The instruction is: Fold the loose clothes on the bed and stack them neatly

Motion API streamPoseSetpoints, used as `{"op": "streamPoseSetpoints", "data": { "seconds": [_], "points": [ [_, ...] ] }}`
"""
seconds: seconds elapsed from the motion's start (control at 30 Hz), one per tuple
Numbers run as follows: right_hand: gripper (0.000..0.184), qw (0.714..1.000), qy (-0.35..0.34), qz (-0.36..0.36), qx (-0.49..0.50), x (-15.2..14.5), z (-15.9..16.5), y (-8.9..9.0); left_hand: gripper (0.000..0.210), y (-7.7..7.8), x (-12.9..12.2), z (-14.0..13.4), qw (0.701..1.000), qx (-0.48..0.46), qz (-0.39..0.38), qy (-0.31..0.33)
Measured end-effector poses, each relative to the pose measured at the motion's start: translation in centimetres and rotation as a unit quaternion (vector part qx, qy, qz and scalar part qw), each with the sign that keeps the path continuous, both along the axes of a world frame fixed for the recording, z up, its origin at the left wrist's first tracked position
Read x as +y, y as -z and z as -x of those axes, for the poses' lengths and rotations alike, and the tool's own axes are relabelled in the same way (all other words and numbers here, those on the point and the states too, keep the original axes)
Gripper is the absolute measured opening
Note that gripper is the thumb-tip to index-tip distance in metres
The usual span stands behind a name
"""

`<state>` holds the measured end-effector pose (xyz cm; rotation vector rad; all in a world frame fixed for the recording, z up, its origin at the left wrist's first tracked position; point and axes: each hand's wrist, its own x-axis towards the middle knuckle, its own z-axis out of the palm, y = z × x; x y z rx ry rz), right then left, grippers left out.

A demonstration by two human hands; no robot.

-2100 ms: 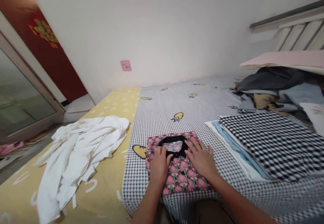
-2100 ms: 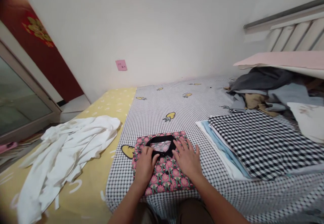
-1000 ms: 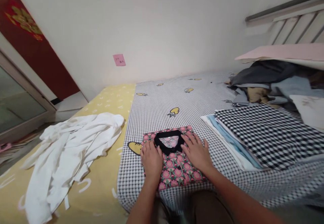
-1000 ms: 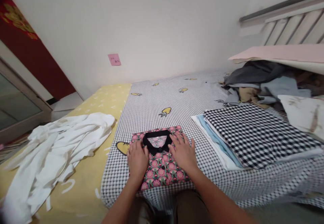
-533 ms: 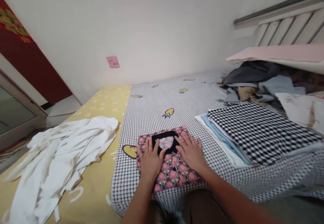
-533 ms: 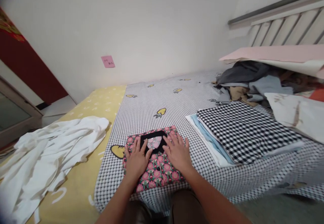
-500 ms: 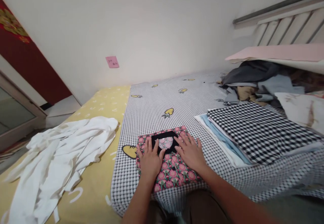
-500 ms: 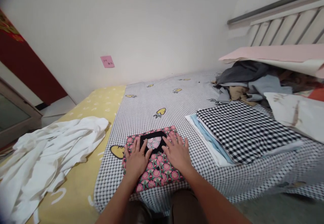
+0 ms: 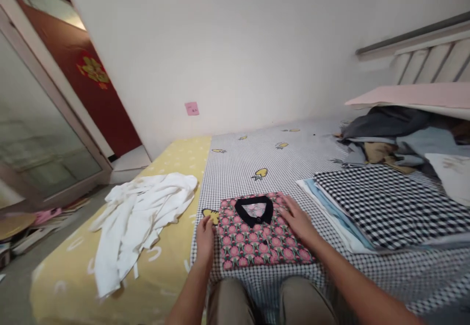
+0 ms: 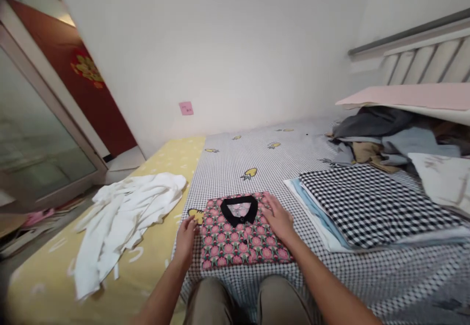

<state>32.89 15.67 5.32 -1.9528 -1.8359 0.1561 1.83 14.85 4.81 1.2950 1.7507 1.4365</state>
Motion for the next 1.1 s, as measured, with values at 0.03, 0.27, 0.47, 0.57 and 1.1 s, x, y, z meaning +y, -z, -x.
{"op": "streamPoseSetpoints", "data": {
  "seconds": [0.03, 0.27, 0.47, 0.57, 1.1],
  "points": [
    [0.058, 0.999, 0.012, -0.032, 0.016, -1.0, -0.1, -0.3, 0.049, 0.1, -1.3, 0.7, 0.999, -0.046, 0.011, -0.012],
    [0.046, 0.89, -0.087, -0.042, 0.446, -13.6, 3.2, 3.7, 0.064, 2.5, -9.2, 0.2, 0.965, -0.248, 0.076, -0.045],
    [0.054, 0.607, -0.037, 0.148, 0.78, -18.7, 5.3, 7.3, 0.072, 3.4, -11.9, -1.9, 0.934, -0.326, 0.142, -0.023],
    [0.048, 0.572, -0.04, 0.169, 0.802, -18.2, 5.3, 6.4, 0.058, 2.5, -11.6, -2.2, 0.922, -0.347, 0.171, -0.002],
    [0.073, 0.409, 0.095, 0.058, 0.906, -14.6, 3.2, 4.4, 0.006, -2.9, -9.9, -2.7, 0.848, -0.459, 0.264, 0.03]
  ]
}}
